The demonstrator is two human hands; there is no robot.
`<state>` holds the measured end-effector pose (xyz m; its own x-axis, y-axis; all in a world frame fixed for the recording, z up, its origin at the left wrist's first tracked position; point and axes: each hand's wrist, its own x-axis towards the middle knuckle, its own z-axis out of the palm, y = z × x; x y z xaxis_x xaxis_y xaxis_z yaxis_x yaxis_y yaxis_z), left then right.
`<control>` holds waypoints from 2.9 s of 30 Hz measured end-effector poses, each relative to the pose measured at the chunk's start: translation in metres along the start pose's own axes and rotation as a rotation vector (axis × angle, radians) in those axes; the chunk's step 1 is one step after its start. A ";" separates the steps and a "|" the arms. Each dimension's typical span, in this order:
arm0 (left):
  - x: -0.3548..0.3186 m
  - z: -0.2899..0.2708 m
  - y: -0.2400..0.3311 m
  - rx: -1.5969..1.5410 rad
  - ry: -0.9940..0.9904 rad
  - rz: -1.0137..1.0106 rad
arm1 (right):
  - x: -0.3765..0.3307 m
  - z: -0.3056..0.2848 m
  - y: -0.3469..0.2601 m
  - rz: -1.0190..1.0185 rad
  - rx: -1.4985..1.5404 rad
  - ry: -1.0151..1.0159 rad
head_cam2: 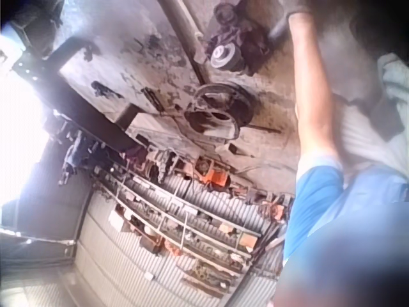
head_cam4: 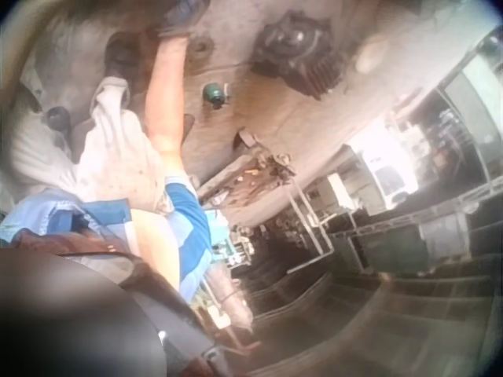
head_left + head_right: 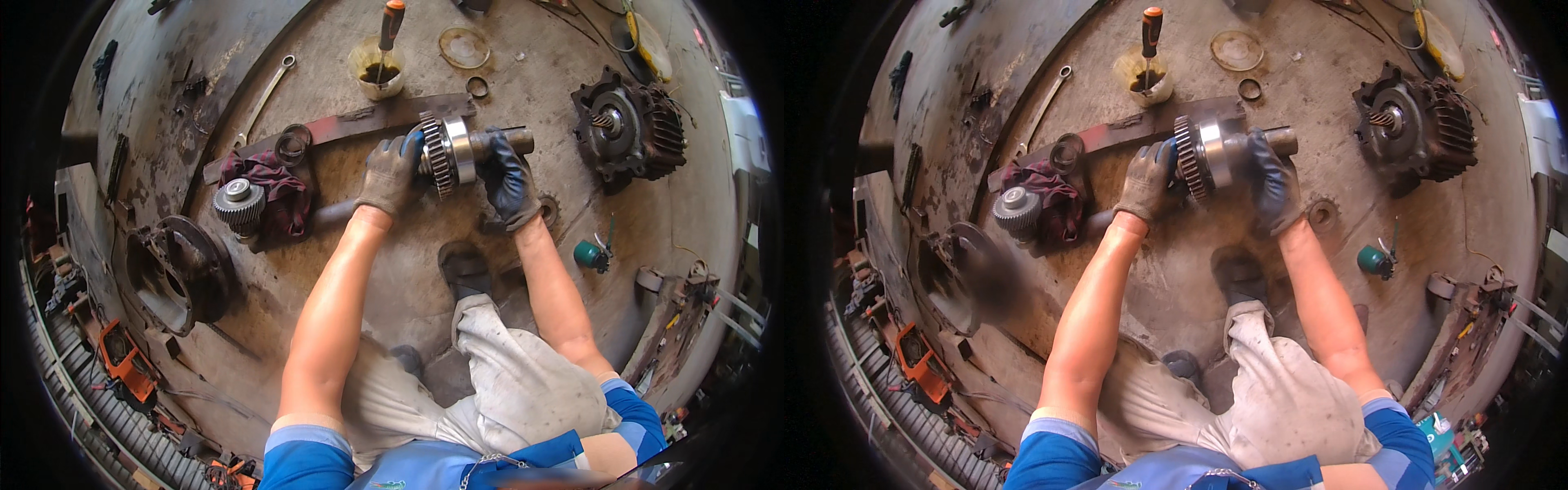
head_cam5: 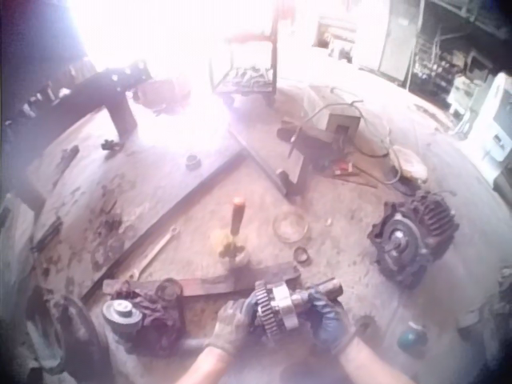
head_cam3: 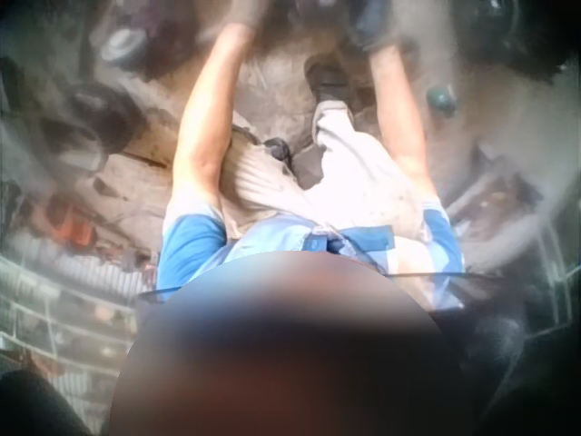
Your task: The person sits on the workshop floor and uses a hammer and metal drift to press a cylindrical sleeve onto a gear shaft. They repeatedly strike the drift to seat the sleeve, then rotate and inspect the gear assembly by hand.
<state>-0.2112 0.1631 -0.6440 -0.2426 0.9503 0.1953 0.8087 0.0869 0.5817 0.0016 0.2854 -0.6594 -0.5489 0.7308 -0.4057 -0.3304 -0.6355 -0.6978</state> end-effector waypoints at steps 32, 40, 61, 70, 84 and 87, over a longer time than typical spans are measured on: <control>0.001 0.000 0.011 0.062 0.033 -0.018 | -0.008 0.030 -0.003 0.140 -0.520 0.114; -0.005 0.000 -0.002 -0.023 -0.033 -0.036 | -0.013 0.010 -0.005 0.139 -0.466 0.221; -0.015 0.002 -0.020 -0.051 -0.044 0.004 | -0.016 0.023 -0.048 -0.135 -0.490 0.181; -0.010 0.001 -0.013 0.003 -0.010 0.028 | -0.009 0.014 -0.054 -0.106 -0.544 0.171; 0.002 -0.005 0.010 0.017 -0.039 -0.039 | 0.002 -0.013 -0.053 -0.050 -0.545 0.182; 0.001 -0.003 0.006 0.019 -0.053 -0.047 | 0.003 -0.011 -0.054 -0.043 -0.570 0.160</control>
<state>-0.2081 0.1640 -0.6375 -0.2524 0.9594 0.1260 0.8073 0.1370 0.5740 0.0261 0.3246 -0.6298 -0.4070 0.8095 -0.4231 0.1393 -0.4028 -0.9046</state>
